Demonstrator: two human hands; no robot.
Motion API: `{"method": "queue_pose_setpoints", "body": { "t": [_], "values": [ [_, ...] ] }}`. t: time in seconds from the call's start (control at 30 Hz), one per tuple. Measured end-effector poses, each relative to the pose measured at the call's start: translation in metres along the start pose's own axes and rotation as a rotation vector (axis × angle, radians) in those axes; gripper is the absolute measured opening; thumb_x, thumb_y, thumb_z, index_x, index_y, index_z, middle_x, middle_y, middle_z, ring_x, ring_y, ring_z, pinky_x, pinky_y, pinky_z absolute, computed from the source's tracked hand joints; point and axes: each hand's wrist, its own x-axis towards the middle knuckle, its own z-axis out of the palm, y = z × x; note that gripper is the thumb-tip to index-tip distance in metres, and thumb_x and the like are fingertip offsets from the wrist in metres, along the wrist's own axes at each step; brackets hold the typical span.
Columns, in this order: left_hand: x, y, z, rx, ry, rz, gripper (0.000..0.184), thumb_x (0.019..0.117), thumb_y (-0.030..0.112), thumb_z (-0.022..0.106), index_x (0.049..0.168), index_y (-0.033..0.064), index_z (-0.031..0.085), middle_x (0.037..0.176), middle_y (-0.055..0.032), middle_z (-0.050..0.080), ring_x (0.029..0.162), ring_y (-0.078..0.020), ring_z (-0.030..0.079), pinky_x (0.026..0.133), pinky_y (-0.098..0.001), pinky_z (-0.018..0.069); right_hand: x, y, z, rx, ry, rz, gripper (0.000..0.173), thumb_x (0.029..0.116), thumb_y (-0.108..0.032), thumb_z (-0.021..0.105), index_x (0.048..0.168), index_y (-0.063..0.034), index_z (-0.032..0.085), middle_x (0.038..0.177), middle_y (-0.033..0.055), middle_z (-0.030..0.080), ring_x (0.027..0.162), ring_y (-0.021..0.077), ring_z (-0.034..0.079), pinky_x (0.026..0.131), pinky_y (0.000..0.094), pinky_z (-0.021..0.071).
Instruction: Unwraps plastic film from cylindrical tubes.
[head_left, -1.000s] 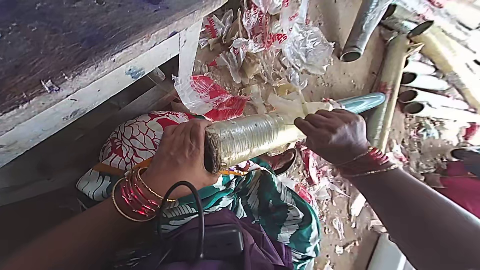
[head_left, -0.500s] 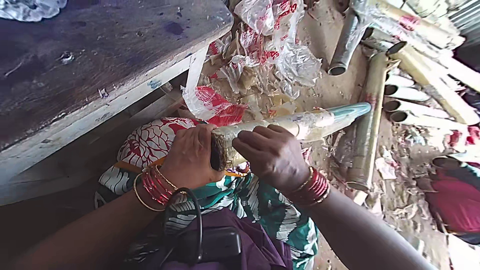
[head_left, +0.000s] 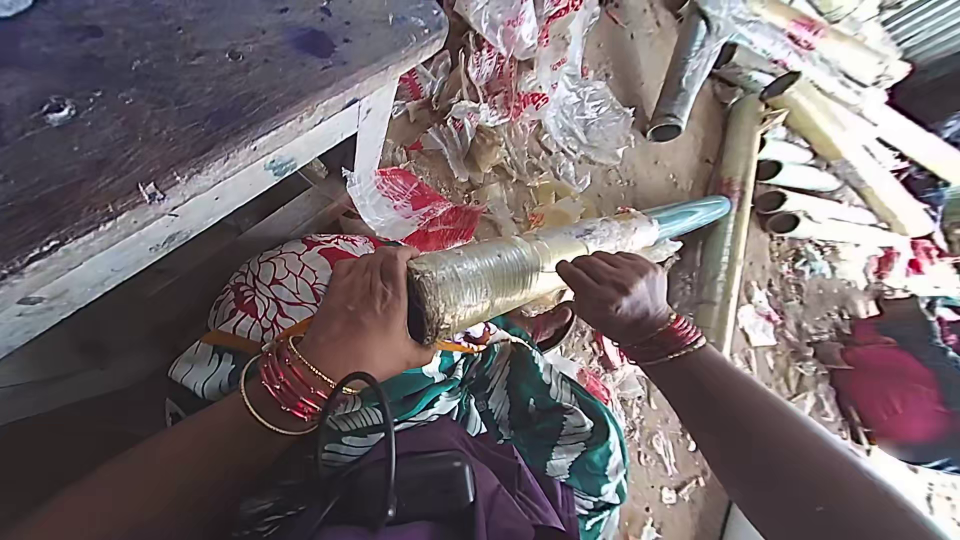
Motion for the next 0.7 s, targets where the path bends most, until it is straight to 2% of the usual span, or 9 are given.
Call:
{"method": "queue_pose_setpoints", "body": {
  "t": [0.1, 0.2, 0.27, 0.37, 0.47, 0.57, 0.7],
  "values": [
    [0.001, 0.001, 0.000, -0.005, -0.025, -0.020, 0.107, 0.0519, 0.047, 0.092, 0.134, -0.0074, 0.051, 0.116, -0.0245, 0.067, 0.108, -0.0416, 0.066, 0.095, -0.0611, 0.0477, -0.030, 0.032, 0.004, -0.117, -0.067, 0.074, 0.016, 0.0911, 0.004, 0.050, 0.085, 0.0033, 0.065, 0.070, 0.0188, 0.064, 0.060, 0.0374, 0.065, 0.047, 0.0472, 0.0435],
    [0.002, -0.002, 0.001, -0.007, -0.016, -0.013, 0.108, 0.0518, 0.049, 0.091, 0.134, -0.0088, 0.051, 0.115, -0.0260, 0.067, 0.106, -0.0430, 0.067, 0.094, -0.0618, 0.0480, -0.037, 0.041, -0.008, -0.164, -0.191, 0.215, 0.013, 0.0854, 0.011, 0.054, 0.086, 0.0062, 0.066, 0.074, 0.0233, 0.066, 0.067, 0.0433, 0.068, 0.052, 0.0543, 0.0476],
    [0.004, -0.002, 0.000, -0.015, -0.017, -0.022, 0.108, 0.0524, 0.049, 0.091, 0.134, -0.0090, 0.051, 0.116, -0.0266, 0.067, 0.107, -0.0436, 0.066, 0.094, -0.0623, 0.0475, -0.015, 0.020, -0.018, -0.155, -0.053, 0.257, 0.019, 0.0866, 0.009, 0.053, 0.089, 0.0033, 0.070, 0.076, 0.0207, 0.069, 0.066, 0.0401, 0.069, 0.053, 0.0517, 0.0482],
    [0.003, 0.000, -0.001, -0.004, -0.068, -0.044, 0.111, 0.0546, 0.051, 0.091, 0.137, -0.0100, 0.049, 0.118, -0.0287, 0.065, 0.110, -0.0458, 0.065, 0.095, -0.0639, 0.0461, 0.034, -0.045, -0.031, 0.052, 0.083, 0.093, 0.019, 0.0893, 0.003, 0.054, 0.089, 0.0003, 0.073, 0.074, 0.0143, 0.069, 0.062, 0.0316, 0.065, 0.050, 0.0436, 0.0451],
    [0.002, 0.001, -0.002, 0.010, -0.073, -0.038, 0.111, 0.0549, 0.053, 0.091, 0.137, -0.0092, 0.048, 0.120, -0.0277, 0.065, 0.111, -0.0452, 0.064, 0.095, -0.0634, 0.0456, 0.065, -0.087, -0.023, 0.161, 0.137, -0.058, 0.018, 0.0919, 0.000, 0.055, 0.086, -0.0020, 0.072, 0.067, 0.0082, 0.062, 0.056, 0.0241, 0.057, 0.047, 0.0359, 0.0357],
    [0.002, 0.001, -0.003, 0.007, -0.087, -0.064, 0.112, 0.0545, 0.052, 0.092, 0.138, -0.0083, 0.048, 0.120, -0.0265, 0.066, 0.112, -0.0437, 0.064, 0.098, -0.0625, 0.0455, 0.062, -0.089, -0.013, 0.150, 0.158, -0.079, 0.020, 0.0930, -0.001, 0.053, 0.084, -0.0023, 0.071, 0.064, 0.0070, 0.059, 0.055, 0.0226, 0.055, 0.046, 0.0345, 0.0340],
    [0.002, 0.000, -0.001, -0.006, -0.045, -0.043, 0.111, 0.0503, 0.050, 0.093, 0.135, -0.0076, 0.051, 0.116, -0.0257, 0.067, 0.107, -0.0440, 0.066, 0.095, -0.0630, 0.0468, 0.029, -0.057, -0.003, 0.104, 0.124, -0.023, 0.018, 0.0929, -0.003, 0.054, 0.082, -0.0003, 0.068, 0.064, 0.0095, 0.060, 0.053, 0.0258, 0.057, 0.044, 0.0373, 0.0366]
  ]
}}
